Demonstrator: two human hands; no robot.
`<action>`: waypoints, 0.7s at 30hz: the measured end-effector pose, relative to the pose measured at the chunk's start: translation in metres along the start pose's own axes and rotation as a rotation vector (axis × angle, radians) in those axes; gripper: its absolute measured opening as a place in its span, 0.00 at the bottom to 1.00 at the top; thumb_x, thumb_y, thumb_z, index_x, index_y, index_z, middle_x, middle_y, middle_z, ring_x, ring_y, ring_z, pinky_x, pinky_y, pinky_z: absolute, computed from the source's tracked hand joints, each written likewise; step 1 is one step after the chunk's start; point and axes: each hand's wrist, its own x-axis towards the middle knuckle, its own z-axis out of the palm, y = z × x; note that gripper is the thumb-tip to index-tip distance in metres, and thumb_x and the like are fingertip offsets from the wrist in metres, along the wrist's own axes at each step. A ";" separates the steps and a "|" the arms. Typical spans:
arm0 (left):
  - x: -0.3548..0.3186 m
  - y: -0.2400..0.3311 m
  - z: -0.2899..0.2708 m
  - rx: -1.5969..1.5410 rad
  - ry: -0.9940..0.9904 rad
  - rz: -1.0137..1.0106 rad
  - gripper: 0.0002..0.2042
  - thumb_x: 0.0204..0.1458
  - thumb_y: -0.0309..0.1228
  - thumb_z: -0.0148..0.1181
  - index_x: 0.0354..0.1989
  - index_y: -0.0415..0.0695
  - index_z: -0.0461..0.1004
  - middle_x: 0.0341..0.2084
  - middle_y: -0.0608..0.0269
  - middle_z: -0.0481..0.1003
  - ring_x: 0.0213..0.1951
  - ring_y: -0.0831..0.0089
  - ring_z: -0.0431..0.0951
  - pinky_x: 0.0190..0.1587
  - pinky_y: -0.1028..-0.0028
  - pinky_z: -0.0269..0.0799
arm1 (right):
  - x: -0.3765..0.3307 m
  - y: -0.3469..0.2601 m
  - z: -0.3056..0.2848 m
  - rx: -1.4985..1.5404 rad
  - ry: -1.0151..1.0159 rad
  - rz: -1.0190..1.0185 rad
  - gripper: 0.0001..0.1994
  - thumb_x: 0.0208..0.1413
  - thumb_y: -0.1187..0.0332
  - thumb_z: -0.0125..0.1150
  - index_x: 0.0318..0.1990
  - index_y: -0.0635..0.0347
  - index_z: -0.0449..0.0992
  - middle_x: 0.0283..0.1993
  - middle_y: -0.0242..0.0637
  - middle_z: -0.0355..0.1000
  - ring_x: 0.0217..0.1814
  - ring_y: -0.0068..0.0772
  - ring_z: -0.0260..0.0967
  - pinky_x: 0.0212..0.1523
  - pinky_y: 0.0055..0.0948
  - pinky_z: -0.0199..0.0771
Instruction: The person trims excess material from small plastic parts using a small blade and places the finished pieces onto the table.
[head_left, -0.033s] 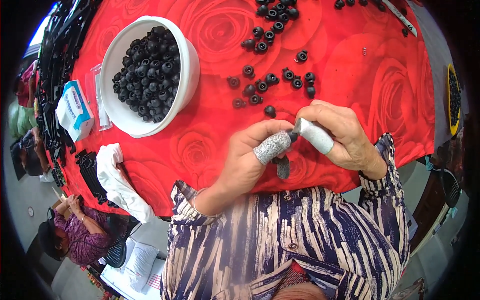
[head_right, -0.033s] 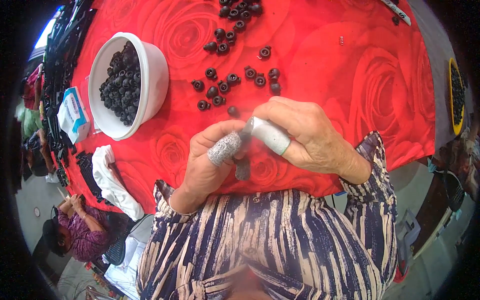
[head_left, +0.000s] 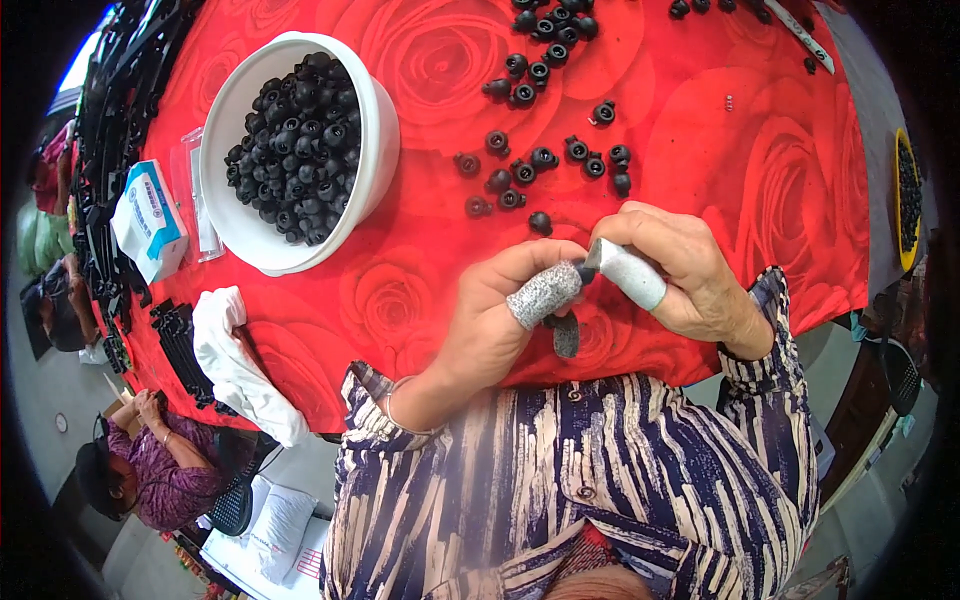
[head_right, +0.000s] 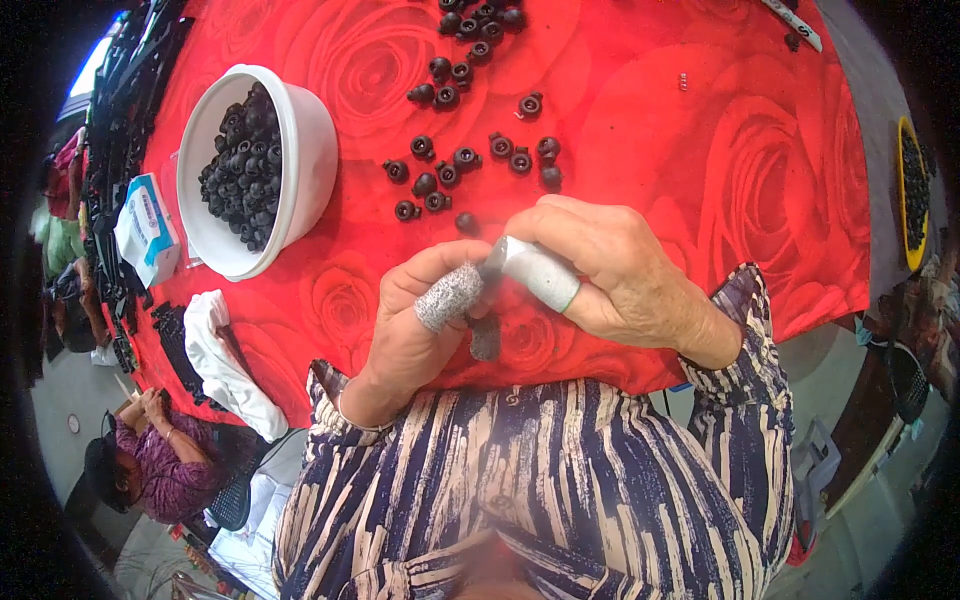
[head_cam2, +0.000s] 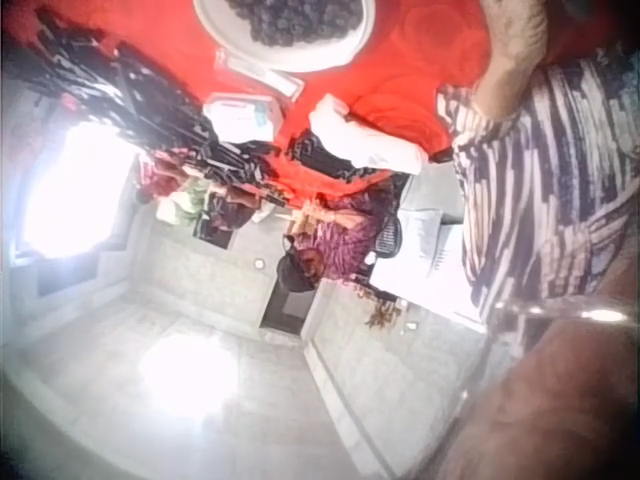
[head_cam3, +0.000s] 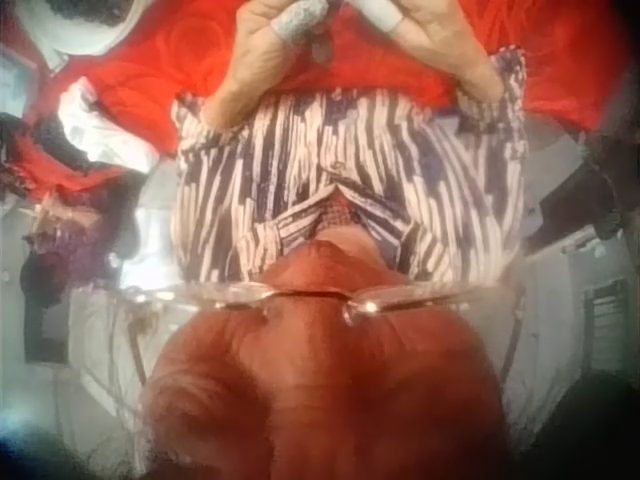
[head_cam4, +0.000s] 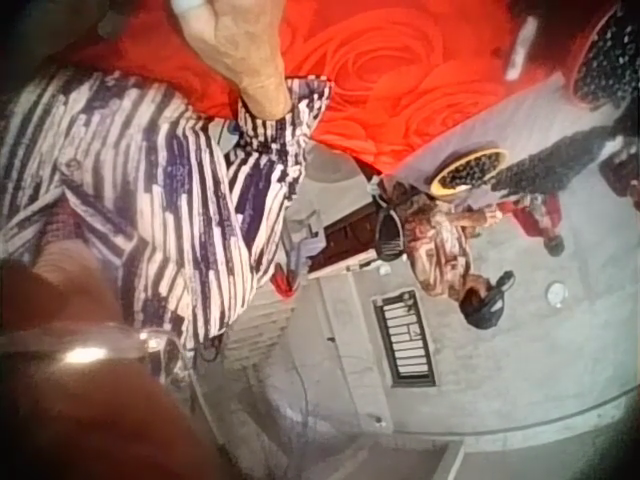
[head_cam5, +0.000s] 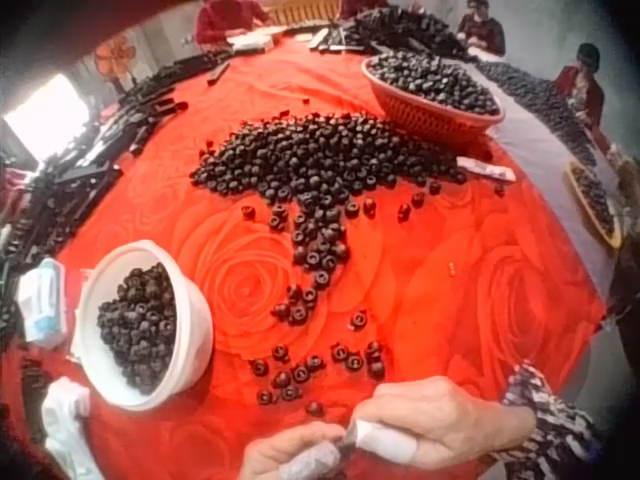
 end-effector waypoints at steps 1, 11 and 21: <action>0.000 0.001 0.000 0.012 0.014 0.003 0.11 0.55 0.28 0.53 0.46 0.38 0.71 0.31 0.67 0.74 0.31 0.83 0.71 0.34 0.83 0.65 | 0.000 0.002 0.000 -0.010 -0.020 -0.047 0.09 0.49 0.74 0.56 0.37 0.69 0.69 0.28 0.40 0.67 0.27 0.35 0.66 0.28 0.28 0.65; -0.001 -0.003 0.004 -0.241 0.029 -0.123 0.12 0.55 0.27 0.54 0.46 0.36 0.71 0.30 0.67 0.73 0.29 0.83 0.70 0.32 0.84 0.66 | -0.002 0.002 0.016 -0.307 0.206 -0.409 0.22 0.33 0.73 0.67 0.42 0.68 0.73 0.21 0.33 0.63 0.19 0.30 0.60 0.17 0.28 0.60; -0.001 -0.003 0.001 -0.297 -0.002 -0.117 0.11 0.54 0.27 0.55 0.45 0.37 0.72 0.28 0.68 0.73 0.28 0.83 0.70 0.32 0.85 0.67 | 0.001 0.001 0.019 -0.413 0.261 -0.506 0.23 0.28 0.75 0.65 0.40 0.69 0.74 0.21 0.33 0.62 0.18 0.28 0.60 0.17 0.27 0.58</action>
